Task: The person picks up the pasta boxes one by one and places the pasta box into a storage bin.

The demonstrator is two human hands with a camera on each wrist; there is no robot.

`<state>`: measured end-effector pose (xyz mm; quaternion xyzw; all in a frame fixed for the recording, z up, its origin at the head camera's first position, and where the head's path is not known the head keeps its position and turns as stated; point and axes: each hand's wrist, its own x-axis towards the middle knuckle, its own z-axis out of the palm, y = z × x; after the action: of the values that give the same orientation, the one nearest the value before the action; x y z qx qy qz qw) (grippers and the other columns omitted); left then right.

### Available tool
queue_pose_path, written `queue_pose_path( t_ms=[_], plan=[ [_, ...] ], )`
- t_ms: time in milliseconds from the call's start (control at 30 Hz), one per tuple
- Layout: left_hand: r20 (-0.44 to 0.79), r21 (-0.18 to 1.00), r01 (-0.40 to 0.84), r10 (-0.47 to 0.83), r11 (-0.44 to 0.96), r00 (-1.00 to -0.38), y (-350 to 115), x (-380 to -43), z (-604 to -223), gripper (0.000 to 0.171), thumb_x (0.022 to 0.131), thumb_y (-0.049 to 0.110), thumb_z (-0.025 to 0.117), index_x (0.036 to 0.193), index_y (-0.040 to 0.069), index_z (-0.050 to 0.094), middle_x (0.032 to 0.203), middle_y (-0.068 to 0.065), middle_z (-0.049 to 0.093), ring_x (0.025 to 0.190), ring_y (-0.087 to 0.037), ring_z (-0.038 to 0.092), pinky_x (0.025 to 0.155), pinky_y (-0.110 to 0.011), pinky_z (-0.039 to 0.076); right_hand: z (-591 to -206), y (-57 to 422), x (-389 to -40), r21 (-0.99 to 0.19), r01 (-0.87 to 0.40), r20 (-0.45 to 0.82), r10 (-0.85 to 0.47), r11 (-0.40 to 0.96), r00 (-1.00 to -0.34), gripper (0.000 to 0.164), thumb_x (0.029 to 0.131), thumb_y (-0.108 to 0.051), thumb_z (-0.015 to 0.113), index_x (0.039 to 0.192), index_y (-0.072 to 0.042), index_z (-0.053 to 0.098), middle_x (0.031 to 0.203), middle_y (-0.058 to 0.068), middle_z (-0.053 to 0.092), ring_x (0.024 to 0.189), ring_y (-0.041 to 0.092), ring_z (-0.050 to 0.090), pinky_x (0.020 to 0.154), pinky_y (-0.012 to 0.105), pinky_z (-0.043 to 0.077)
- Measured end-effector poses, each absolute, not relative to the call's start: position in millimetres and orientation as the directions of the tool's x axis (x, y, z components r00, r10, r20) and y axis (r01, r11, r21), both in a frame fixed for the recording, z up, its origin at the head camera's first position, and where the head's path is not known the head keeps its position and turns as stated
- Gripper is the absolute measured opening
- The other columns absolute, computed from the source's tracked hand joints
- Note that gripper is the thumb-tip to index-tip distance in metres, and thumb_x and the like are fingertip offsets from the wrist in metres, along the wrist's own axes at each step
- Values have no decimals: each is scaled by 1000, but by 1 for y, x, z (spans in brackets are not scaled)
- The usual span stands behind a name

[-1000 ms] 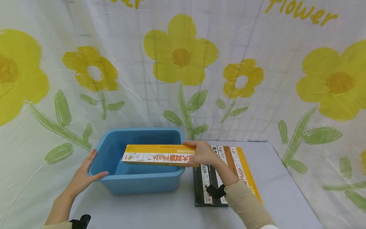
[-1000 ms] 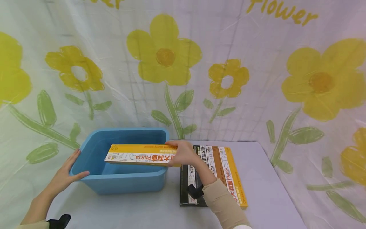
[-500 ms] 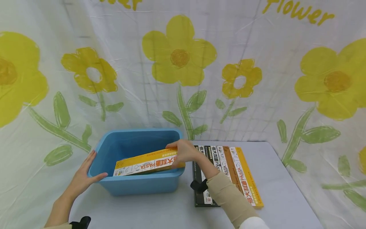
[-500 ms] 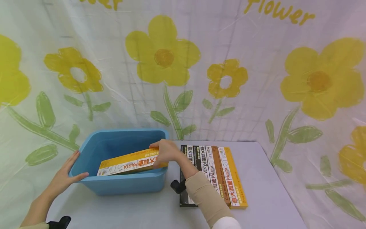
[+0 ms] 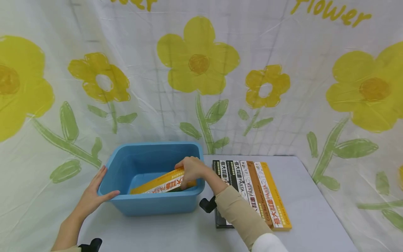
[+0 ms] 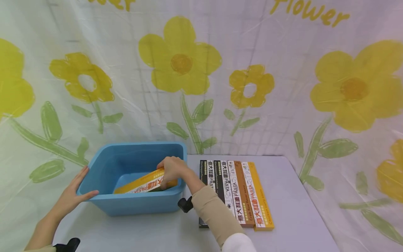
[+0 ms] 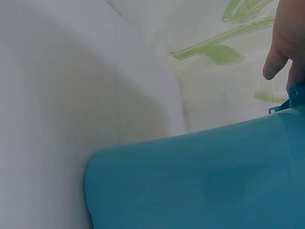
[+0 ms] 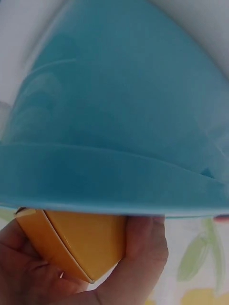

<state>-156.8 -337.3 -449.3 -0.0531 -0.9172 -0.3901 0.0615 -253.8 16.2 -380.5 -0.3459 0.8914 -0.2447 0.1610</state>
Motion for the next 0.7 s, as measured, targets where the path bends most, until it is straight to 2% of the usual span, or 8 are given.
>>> queue_pose_path(
  t_ms=[567,700],
  plan=[
    [173,715,167,59,679,-983,-335,-157,-448,97,85,30,71,155,1,9,160,-24,4,141,-55,6,93,-82,17,-377,-23,-250,-435,-566,-211,-690,700,-692,66,71,-22,86,131,-7,61,121,2,65,91,10,61,69,16,49],
    [170,716,158,50,680,-984,-335,-155,-448,97,85,30,71,155,1,9,160,-25,4,140,-55,7,92,-82,18,-374,-26,-248,-451,-546,-279,-692,706,-666,69,74,-15,83,137,-6,56,129,4,61,80,9,56,60,16,46]
  ],
)
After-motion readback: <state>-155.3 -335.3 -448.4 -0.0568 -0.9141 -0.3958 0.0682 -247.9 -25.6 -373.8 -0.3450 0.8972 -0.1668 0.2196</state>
